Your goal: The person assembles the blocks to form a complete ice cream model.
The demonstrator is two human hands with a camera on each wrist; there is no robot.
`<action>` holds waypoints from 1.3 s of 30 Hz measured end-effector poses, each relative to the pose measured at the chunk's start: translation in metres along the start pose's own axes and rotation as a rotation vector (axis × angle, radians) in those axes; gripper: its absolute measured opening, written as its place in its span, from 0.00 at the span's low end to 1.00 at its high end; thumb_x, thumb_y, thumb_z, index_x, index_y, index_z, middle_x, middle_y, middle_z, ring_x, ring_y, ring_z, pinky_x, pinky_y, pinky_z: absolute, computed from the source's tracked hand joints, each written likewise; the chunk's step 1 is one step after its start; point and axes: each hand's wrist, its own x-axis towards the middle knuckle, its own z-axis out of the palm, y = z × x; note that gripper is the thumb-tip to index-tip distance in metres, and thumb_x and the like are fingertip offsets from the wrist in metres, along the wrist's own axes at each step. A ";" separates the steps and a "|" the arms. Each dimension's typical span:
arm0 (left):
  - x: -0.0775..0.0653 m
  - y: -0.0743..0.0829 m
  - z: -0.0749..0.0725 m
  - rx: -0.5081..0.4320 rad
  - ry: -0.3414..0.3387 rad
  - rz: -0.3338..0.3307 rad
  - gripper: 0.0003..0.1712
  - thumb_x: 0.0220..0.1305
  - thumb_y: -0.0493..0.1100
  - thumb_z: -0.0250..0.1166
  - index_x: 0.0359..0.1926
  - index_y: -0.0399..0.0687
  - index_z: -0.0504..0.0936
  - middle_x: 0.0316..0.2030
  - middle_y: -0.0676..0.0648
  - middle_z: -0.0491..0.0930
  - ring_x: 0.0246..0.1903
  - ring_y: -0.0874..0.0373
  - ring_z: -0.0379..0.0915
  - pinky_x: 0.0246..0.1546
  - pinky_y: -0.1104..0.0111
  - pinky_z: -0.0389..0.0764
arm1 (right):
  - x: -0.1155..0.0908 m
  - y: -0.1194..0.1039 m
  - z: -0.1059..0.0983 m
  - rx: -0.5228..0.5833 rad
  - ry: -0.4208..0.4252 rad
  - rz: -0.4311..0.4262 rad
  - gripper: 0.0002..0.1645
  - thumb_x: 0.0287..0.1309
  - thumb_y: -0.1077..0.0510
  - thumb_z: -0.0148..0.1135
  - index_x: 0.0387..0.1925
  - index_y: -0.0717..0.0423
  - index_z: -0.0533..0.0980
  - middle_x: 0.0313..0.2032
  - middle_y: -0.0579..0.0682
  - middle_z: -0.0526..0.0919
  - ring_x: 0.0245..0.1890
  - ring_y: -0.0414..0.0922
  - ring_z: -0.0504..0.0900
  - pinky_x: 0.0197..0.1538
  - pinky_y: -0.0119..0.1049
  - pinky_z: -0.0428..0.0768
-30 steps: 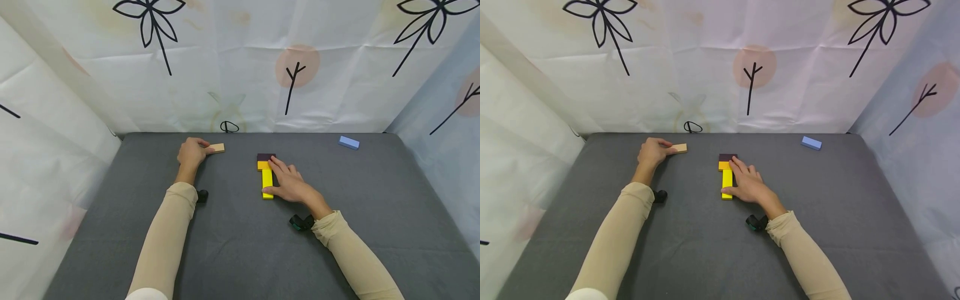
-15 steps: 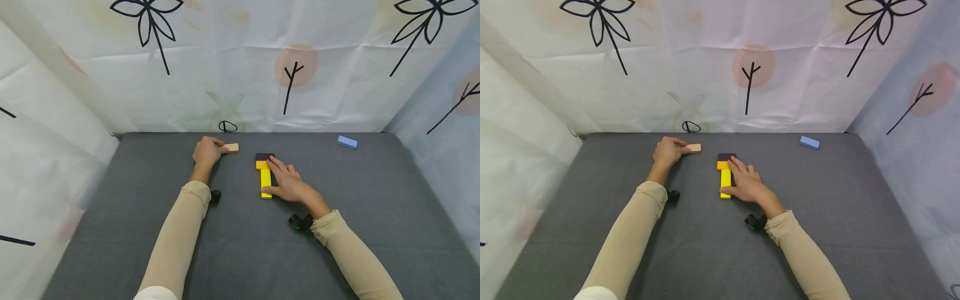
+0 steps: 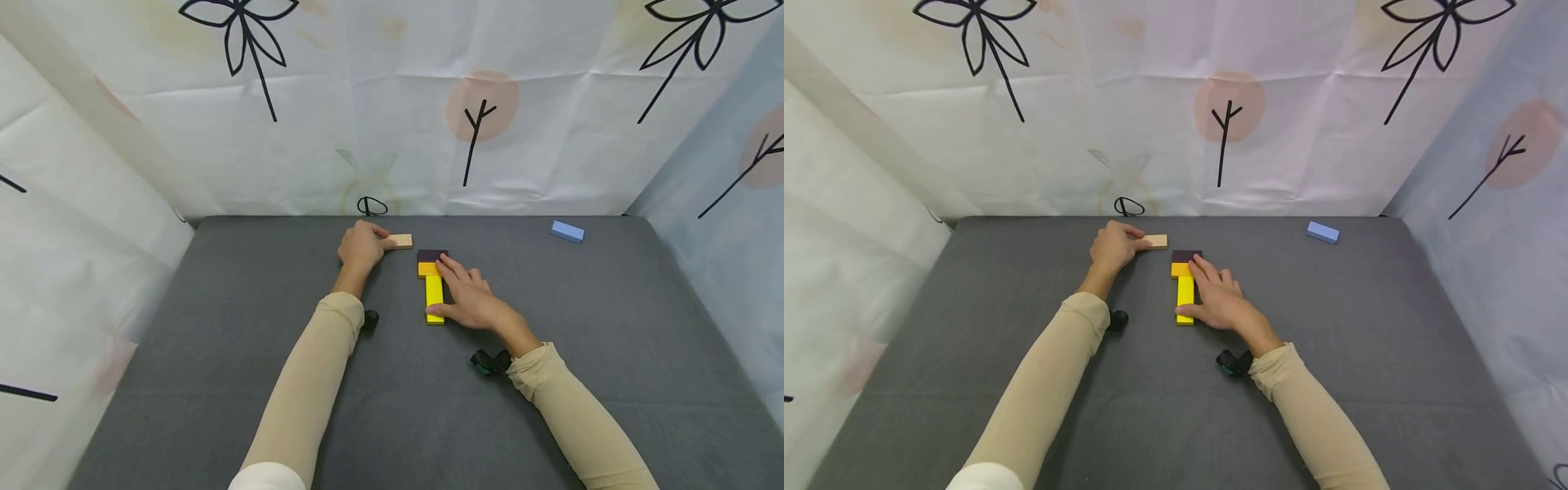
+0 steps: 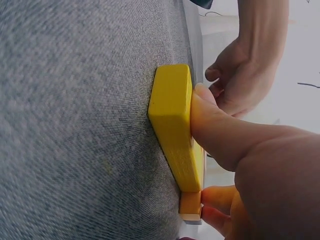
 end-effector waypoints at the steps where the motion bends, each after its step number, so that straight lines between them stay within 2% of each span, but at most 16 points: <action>1: 0.000 0.002 0.001 0.000 -0.001 0.002 0.17 0.59 0.57 0.75 0.48 0.61 0.91 0.50 0.51 0.88 0.45 0.49 0.82 0.46 0.53 0.81 | 0.000 0.000 0.000 0.001 0.001 0.001 0.58 0.66 0.37 0.65 0.82 0.53 0.46 0.83 0.51 0.40 0.67 0.60 0.60 0.65 0.58 0.64; 11: 0.002 0.015 0.013 0.023 -0.024 0.011 0.18 0.59 0.58 0.75 0.48 0.63 0.91 0.51 0.52 0.88 0.47 0.50 0.81 0.48 0.55 0.81 | 0.000 0.001 0.000 0.013 -0.002 -0.003 0.57 0.66 0.37 0.64 0.82 0.52 0.45 0.83 0.51 0.40 0.67 0.60 0.59 0.65 0.58 0.63; 19: -0.003 0.022 0.020 0.029 -0.038 0.066 0.18 0.61 0.58 0.73 0.50 0.62 0.90 0.52 0.52 0.87 0.51 0.49 0.81 0.52 0.53 0.81 | 0.000 0.002 -0.001 0.017 0.000 -0.002 0.57 0.67 0.38 0.64 0.82 0.52 0.45 0.83 0.51 0.40 0.68 0.60 0.59 0.66 0.60 0.63; 24: -0.005 0.024 0.024 0.027 -0.048 0.069 0.18 0.62 0.59 0.72 0.50 0.62 0.90 0.53 0.52 0.87 0.52 0.50 0.80 0.53 0.54 0.81 | 0.001 0.002 0.000 0.012 -0.008 -0.001 0.57 0.66 0.37 0.64 0.82 0.52 0.45 0.83 0.51 0.40 0.68 0.61 0.58 0.67 0.60 0.63; 33: -0.005 0.027 0.029 -0.015 -0.070 0.068 0.13 0.68 0.53 0.69 0.52 0.62 0.90 0.55 0.52 0.86 0.53 0.51 0.81 0.53 0.54 0.81 | 0.000 0.001 0.000 0.008 -0.001 -0.005 0.57 0.66 0.37 0.64 0.82 0.53 0.46 0.83 0.52 0.40 0.66 0.61 0.60 0.65 0.59 0.64; 39: -0.009 0.033 0.032 -0.015 -0.074 0.082 0.12 0.68 0.52 0.68 0.50 0.63 0.90 0.53 0.54 0.87 0.53 0.51 0.81 0.53 0.54 0.81 | 0.001 0.002 0.000 0.010 0.000 -0.007 0.57 0.66 0.37 0.64 0.82 0.53 0.46 0.83 0.51 0.40 0.65 0.60 0.60 0.63 0.58 0.64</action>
